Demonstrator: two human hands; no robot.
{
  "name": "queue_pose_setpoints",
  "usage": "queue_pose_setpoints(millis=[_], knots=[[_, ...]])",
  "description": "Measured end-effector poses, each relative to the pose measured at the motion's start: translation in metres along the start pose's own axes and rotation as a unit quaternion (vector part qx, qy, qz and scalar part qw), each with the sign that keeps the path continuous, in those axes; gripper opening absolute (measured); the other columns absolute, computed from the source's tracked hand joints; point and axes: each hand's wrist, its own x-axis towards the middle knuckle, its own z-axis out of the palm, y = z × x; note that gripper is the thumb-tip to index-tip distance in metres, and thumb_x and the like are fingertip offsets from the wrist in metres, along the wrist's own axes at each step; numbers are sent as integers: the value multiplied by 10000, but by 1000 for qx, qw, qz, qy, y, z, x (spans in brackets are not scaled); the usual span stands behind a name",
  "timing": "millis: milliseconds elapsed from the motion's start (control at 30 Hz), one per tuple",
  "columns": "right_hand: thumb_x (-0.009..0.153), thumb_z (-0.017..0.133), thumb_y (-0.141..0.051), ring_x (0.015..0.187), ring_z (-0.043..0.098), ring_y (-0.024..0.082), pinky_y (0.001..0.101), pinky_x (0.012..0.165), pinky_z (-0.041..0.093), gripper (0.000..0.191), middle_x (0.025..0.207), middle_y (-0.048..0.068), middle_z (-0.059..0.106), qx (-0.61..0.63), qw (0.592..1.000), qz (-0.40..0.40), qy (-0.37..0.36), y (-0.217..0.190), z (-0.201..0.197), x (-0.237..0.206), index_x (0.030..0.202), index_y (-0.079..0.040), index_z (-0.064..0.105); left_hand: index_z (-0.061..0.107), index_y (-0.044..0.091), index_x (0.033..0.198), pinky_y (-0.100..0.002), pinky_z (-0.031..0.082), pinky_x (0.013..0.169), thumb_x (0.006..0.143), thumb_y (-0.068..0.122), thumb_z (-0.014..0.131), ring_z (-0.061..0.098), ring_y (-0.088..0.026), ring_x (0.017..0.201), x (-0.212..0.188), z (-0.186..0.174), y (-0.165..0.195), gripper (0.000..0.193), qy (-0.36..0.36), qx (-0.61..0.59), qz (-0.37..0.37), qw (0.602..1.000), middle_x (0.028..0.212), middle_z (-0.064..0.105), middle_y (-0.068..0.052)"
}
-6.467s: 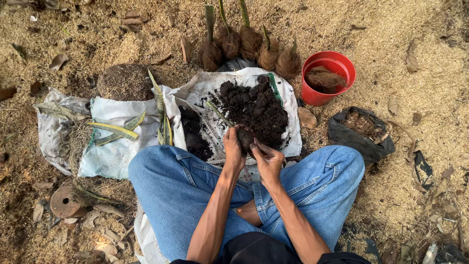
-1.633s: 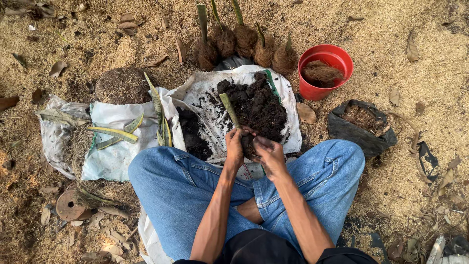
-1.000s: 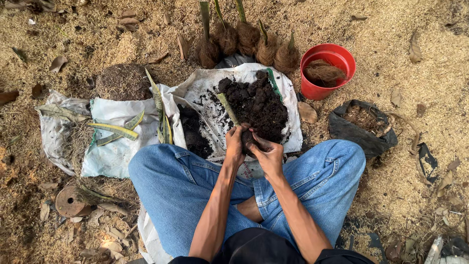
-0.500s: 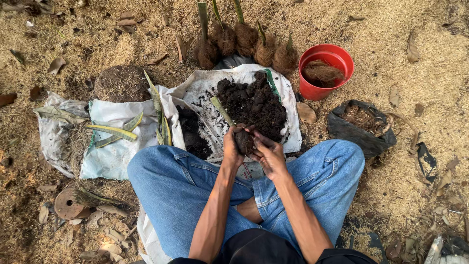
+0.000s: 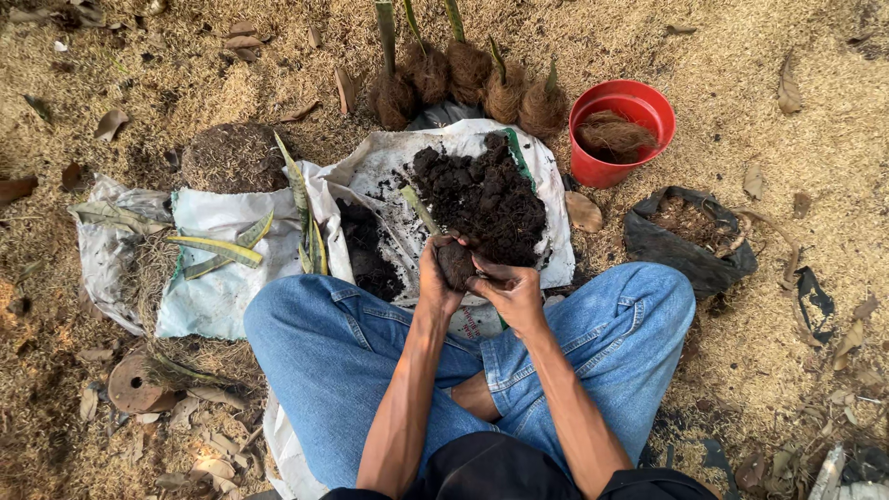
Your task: The person sits on the ground and packs dark soil around coconut sprouts by hand. They repeatedly scoop soil from a white sack and press it around the base of each sprout to form a compact root ball, then place the finished units aside.
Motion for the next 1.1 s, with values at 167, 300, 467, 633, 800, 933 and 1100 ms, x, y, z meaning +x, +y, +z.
queue_pose_setpoints(millis=[167,300,467,633,800,933,1100], knots=[[847,833,51,1064,740,213,303,946,617,291,1160,164,773,-79,982,-158,72,-7,19,-8,1131,37,768,561,67,947,-470,573,919,957,254,480,644,-283,903,0,6,-2,205,26,-10,-4,1000,885,619,-82],[777,851,-5,1089,740,260,312,888,638,357,1220,212,725,-224,939,-256,51,-14,22,-14,1115,47,747,559,53,913,-450,555,856,967,395,475,635,-299,862,0,9,-1,357,9,-39,12,999,857,622,-104],[885,794,2,1143,726,282,323,909,663,267,1228,208,730,-238,936,-253,61,-3,25,-9,1148,26,753,542,54,938,-465,573,885,1003,282,437,610,-272,856,-1,9,0,259,29,-32,38,998,871,600,-98],[887,789,-19,1054,751,221,303,890,654,229,1159,196,764,-62,989,-117,68,11,22,-2,1106,42,761,532,65,958,-463,571,823,1015,357,378,620,-280,844,2,7,-4,335,67,-38,56,995,863,609,-94],[881,787,-18,980,720,151,251,872,609,293,1128,177,762,24,997,-55,57,8,23,-3,1162,45,731,527,56,971,-448,556,795,1037,382,369,626,-291,859,5,5,-6,368,82,-30,68,994,873,637,-106],[859,820,-4,884,748,182,282,796,636,288,1041,211,791,-68,989,-68,112,2,24,-2,1125,85,755,549,50,993,-440,569,826,1013,311,431,622,-284,873,5,6,-7,287,90,10,85,992,876,639,-108],[856,792,-17,1029,738,173,271,915,621,343,1181,172,738,69,992,-98,44,2,24,-2,1183,40,706,556,38,980,-419,565,796,1007,282,474,628,-274,857,7,7,-6,259,61,-20,79,995,879,644,-104]])
